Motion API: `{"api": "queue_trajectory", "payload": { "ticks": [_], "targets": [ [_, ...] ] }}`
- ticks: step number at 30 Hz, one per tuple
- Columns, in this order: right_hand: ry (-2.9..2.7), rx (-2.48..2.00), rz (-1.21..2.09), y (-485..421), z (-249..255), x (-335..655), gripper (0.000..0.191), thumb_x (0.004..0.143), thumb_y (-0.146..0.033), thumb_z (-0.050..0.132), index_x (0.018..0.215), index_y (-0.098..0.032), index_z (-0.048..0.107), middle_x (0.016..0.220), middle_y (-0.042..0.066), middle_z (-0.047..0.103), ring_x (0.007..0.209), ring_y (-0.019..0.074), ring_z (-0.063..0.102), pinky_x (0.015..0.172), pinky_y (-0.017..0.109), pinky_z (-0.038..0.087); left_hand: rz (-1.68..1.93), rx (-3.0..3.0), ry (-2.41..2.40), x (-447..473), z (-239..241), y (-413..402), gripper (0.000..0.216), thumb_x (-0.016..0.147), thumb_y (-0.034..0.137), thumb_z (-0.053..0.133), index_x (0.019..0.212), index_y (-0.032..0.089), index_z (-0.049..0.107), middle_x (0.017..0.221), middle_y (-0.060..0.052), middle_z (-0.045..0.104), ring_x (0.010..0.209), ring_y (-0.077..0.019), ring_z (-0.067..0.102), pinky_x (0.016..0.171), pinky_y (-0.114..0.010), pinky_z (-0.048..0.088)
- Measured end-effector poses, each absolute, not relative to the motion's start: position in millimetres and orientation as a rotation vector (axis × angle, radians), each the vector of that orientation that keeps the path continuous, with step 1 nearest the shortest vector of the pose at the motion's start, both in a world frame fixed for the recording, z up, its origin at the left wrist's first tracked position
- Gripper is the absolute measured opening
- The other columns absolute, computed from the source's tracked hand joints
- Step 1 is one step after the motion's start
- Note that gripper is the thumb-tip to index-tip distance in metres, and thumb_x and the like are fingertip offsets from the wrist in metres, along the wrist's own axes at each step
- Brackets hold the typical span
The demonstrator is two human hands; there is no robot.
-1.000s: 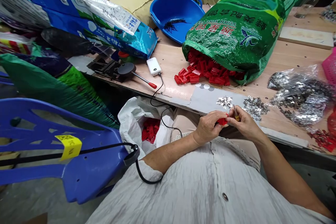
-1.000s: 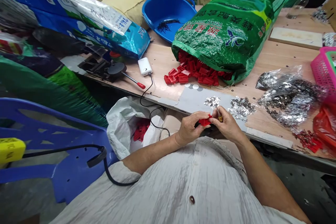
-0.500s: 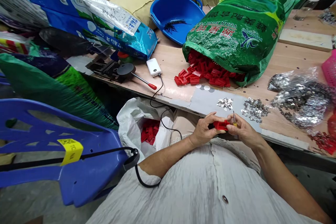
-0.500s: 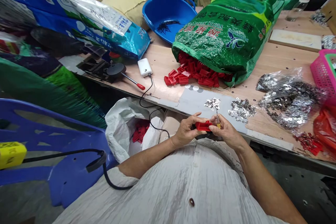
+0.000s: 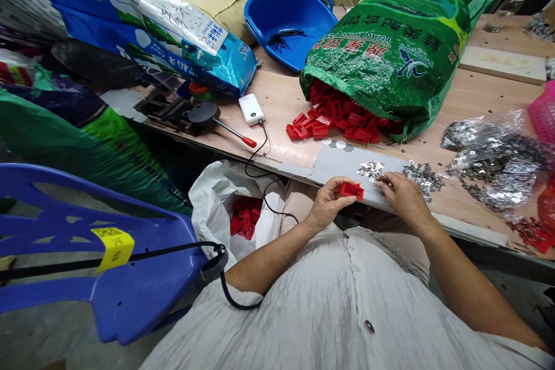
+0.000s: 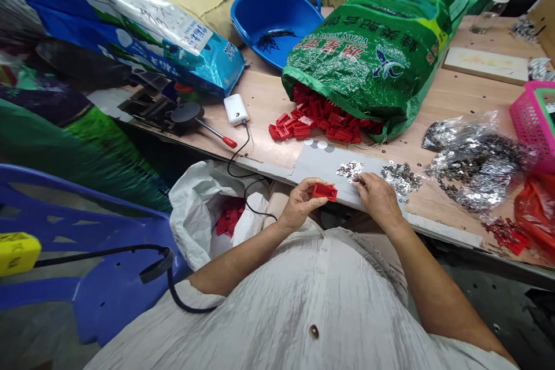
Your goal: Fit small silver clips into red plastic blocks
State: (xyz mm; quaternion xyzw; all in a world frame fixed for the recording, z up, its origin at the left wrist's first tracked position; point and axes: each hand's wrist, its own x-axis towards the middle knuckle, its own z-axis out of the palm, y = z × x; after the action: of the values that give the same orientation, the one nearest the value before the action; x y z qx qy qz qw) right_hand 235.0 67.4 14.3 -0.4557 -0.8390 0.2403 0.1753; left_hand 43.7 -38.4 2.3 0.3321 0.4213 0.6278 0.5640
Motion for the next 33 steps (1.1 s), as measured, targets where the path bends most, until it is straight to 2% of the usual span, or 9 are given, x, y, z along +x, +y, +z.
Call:
{"api": "queue_trajectory", "payload": {
  "ticks": [4, 12, 16, 19, 22, 25, 29, 33],
  "targets": [
    [-2.554, -1.333, 0.384, 75, 7, 222, 0.016, 0.093, -0.030, 0.051, 0.093, -0.021, 0.065, 0.097, 0.010, 0.069, 0.090, 0.0263, 0.063, 0.077, 0.038, 0.045, 1.490, 0.760, 0.995, 41, -1, -37, 0.040, 0.070, 0.024, 0.083, 0.106, 0.019, 0.067, 0.108, -0.004, 0.072, 0.099, -0.0140, 0.066, 0.097, -0.029, 0.048],
    [-2.583, -1.349, 0.402, 80, 8, 215, 0.010, 0.090, -0.024, 0.051, 0.088, -0.022, 0.061, 0.093, 0.008, 0.068, 0.085, 0.0241, 0.063, 0.074, 0.035, 0.043, 1.501, 0.756, 1.023, 41, -4, -33, 0.046, 0.069, 0.025, 0.084, 0.112, 0.019, 0.068, 0.094, -0.001, 0.071, 0.087, -0.0120, 0.065, 0.085, -0.025, 0.049],
    [-2.390, -1.311, 0.642, 73, 12, 215, 0.009, 0.088, -0.027, 0.054, 0.094, -0.023, 0.058, 0.084, 0.005, 0.068, 0.074, 0.0219, 0.061, 0.068, 0.033, 0.042, 1.492, 0.758, 1.039, 44, -3, -32, 0.047, 0.069, 0.027, 0.084, 0.113, 0.019, 0.067, 0.093, -0.002, 0.070, 0.086, -0.0119, 0.065, 0.086, -0.026, 0.051],
    [-2.167, -1.214, 0.955, 64, 18, 214, 0.016, 0.087, -0.034, 0.058, 0.098, -0.023, 0.060, 0.088, 0.004, 0.069, 0.075, 0.0192, 0.061, 0.070, 0.031, 0.044, 1.494, 0.803, 1.084, 46, -3, -32, 0.047, 0.069, 0.030, 0.084, 0.110, 0.018, 0.067, 0.094, -0.003, 0.070, 0.086, -0.0128, 0.065, 0.085, -0.027, 0.051],
    [-2.011, -1.161, 1.173, 54, 21, 210, 0.018, 0.087, -0.039, 0.060, 0.089, -0.021, 0.063, 0.084, 0.002, 0.067, 0.073, 0.0162, 0.058, 0.071, 0.030, 0.043, 1.542, 0.996, 1.226, 48, -2, -34, 0.039, 0.070, 0.033, 0.083, 0.103, 0.017, 0.068, 0.099, -0.005, 0.068, 0.090, -0.0143, 0.065, 0.084, -0.026, 0.052],
    [-1.869, -1.144, 1.326, 47, 22, 206, 0.022, 0.084, -0.042, 0.063, 0.083, -0.020, 0.061, 0.077, 0.000, 0.062, 0.067, 0.0139, 0.052, 0.064, 0.028, 0.040, 1.580, 1.229, 1.340, 51, 1, -35, 0.034, 0.073, 0.035, 0.081, 0.099, 0.017, 0.069, 0.101, -0.006, 0.067, 0.093, -0.0152, 0.064, 0.079, -0.025, 0.053],
    [-1.746, -1.108, 1.422, 42, 19, 202, 0.025, 0.083, -0.045, 0.063, 0.082, -0.020, 0.059, 0.076, -0.001, 0.059, 0.065, 0.0128, 0.048, 0.060, 0.027, 0.038, 1.635, 1.403, 1.401, 54, 3, -36, 0.032, 0.077, 0.034, 0.078, 0.102, 0.018, 0.068, 0.099, -0.006, 0.066, 0.093, -0.0149, 0.064, 0.078, -0.025, 0.056],
    [-1.803, -1.114, 1.308, 38, 19, 203, 0.023, 0.085, -0.043, 0.062, 0.083, -0.021, 0.056, 0.078, -0.001, 0.058, 0.069, 0.0135, 0.049, 0.064, 0.028, 0.039, 1.690, 1.484, 1.399, 54, 2, -35, 0.032, 0.078, 0.033, 0.077, 0.106, 0.019, 0.067, 0.101, -0.007, 0.066, 0.094, -0.0154, 0.065, 0.077, -0.026, 0.057]
  ]
}}
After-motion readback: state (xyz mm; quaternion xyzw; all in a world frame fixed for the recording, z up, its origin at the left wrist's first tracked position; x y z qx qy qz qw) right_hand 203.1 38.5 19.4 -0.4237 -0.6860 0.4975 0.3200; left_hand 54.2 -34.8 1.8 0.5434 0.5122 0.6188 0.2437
